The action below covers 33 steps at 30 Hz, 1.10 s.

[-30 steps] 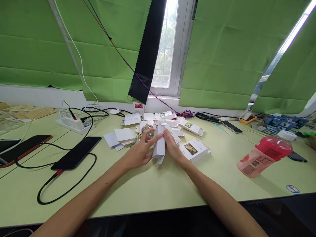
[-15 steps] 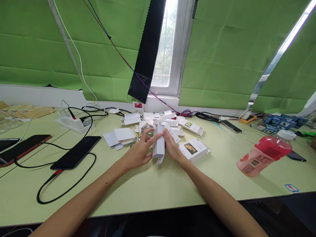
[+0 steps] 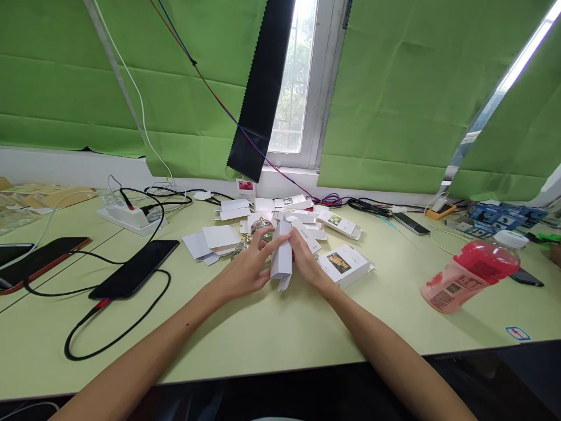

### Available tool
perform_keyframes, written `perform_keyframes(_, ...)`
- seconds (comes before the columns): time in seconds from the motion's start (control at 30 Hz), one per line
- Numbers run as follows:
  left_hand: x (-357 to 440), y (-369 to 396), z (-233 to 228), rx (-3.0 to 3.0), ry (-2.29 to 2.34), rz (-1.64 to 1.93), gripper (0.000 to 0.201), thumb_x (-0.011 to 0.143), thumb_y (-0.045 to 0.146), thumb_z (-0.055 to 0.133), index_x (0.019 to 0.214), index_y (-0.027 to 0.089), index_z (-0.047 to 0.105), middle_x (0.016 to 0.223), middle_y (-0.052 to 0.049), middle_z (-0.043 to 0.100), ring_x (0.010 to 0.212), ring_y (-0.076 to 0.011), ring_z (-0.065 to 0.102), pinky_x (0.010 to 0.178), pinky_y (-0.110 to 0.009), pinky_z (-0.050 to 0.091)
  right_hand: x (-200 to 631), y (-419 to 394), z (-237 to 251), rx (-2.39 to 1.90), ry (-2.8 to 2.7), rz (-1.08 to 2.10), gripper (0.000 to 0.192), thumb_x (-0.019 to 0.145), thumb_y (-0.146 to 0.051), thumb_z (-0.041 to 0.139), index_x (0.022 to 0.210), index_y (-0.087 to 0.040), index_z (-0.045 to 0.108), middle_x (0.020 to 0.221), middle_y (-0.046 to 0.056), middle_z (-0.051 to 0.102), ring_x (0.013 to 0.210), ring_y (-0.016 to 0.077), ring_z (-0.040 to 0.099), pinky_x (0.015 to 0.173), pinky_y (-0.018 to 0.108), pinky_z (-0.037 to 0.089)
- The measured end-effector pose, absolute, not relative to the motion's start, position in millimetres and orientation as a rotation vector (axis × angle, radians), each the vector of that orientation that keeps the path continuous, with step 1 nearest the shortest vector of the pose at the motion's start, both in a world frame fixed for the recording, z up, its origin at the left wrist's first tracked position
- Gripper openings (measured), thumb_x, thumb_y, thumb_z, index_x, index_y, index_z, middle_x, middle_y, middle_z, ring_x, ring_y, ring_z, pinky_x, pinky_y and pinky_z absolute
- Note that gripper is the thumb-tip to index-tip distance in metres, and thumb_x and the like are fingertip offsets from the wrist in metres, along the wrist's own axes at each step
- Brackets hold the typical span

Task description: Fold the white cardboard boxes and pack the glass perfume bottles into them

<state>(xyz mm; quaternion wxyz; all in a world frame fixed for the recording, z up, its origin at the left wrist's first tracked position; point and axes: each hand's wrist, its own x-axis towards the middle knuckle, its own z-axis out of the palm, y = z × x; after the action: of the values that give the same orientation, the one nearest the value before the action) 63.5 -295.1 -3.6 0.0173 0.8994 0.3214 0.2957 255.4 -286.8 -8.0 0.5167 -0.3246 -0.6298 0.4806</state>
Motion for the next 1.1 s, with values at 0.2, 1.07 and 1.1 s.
perform_keyframes(0.2, 63.6, -295.8, -3.3, 2.783, 1.015, 0.908, 0.092, 0.088, 0.007, 0.06, 0.162, 0.042, 0.018, 0.153, -0.016, 0.034, 0.078, -0.0129, 0.066, 0.072, -0.036, 0.061, 255.7, -287.2, -7.3, -0.793, -1.509, 1.156, 0.058, 0.093, -0.084, 0.042, 0.095, -0.027, 0.05, 0.07, -0.004, 0.051, 0.057, 0.0143, 0.05, 0.048, 0.026, 0.04)
perform_keyframes(1.07, 64.5, -297.9, 1.1, 2.8, 1.059, 0.862, 0.09, 0.087, 0.007, 0.059, 0.161, 0.039, 0.02, 0.151, -0.016, 0.037, 0.078, -0.0141, 0.066, 0.063, -0.028, 0.055, 257.1, -285.8, -6.6, -0.798, -1.508, 1.156, 0.059, 0.091, -0.085, 0.043, 0.093, -0.027, 0.05, 0.073, -0.002, 0.053, 0.062, 0.0153, 0.052, 0.052, 0.027, 0.043)
perform_keyframes(1.1, 64.3, -297.9, 1.2, 2.802, 1.059, 0.857, 0.09, 0.087, 0.007, 0.059, 0.161, 0.039, 0.019, 0.151, -0.016, 0.037, 0.078, -0.0142, 0.066, 0.063, -0.028, 0.055, 257.3, -285.8, -6.6, -0.802, -1.507, 1.154, 0.059, 0.092, -0.085, 0.043, 0.093, -0.027, 0.05, 0.074, -0.002, 0.053, 0.062, 0.0154, 0.053, 0.052, 0.027, 0.043)
